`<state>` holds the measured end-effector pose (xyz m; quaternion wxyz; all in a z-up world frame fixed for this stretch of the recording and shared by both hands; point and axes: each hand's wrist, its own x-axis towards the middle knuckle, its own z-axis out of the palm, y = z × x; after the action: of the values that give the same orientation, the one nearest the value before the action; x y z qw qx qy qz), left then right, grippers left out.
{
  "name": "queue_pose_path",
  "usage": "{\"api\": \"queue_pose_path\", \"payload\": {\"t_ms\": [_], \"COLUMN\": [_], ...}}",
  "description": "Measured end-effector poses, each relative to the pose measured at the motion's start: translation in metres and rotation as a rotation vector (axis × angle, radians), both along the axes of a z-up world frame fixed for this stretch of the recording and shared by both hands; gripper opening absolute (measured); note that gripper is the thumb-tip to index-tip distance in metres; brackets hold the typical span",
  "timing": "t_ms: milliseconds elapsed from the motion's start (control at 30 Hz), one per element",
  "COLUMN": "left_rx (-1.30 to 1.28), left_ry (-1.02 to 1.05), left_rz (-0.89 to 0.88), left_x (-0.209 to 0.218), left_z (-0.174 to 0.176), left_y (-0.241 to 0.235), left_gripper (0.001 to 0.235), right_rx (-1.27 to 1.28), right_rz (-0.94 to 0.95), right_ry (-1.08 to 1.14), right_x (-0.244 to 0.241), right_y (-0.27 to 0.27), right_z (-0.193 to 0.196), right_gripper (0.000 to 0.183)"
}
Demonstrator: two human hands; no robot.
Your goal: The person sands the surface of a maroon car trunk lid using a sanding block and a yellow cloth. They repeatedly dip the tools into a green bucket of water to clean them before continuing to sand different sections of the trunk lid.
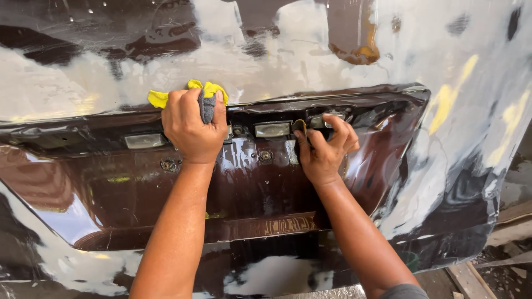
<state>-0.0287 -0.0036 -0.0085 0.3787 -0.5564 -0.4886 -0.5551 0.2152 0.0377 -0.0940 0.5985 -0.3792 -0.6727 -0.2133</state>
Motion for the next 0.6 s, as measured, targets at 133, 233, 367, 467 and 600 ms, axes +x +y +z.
{"api": "queue_pose_path", "payload": {"t_ms": [133,233,367,467,600], "left_rx": [-0.019,-0.090,-0.137,-0.164,-0.177], "left_ry": [0.088,0.227,0.348,0.440,0.551], "left_rz": [0.028,-0.069,-0.139,-0.179,-0.217], "left_x": [0.020,0.053,0.106,0.151,0.225], "left_z": [0.008,0.012,0.025,0.028,0.031], "left_y": [-0.002,0.005,0.020,0.042,0.081], "left_gripper": [0.028,0.028,0.022,0.015,0.006], "right_rx": [0.038,0.028,-0.053,-0.135,-0.198], "right_rz": [-0.014,0.026,0.140,0.209,0.266], "right_ry": [-0.001,0.030,0.085,0.115,0.136], "right_x": [0.001,0.007,0.030,0.051,0.086], "right_y": [-0.004,-0.012,-0.022,-0.028,-0.028], "right_z": [-0.003,-0.008,-0.019,-0.025,-0.026], "right_gripper": [0.020,0.020,0.020,0.020,0.020]}}
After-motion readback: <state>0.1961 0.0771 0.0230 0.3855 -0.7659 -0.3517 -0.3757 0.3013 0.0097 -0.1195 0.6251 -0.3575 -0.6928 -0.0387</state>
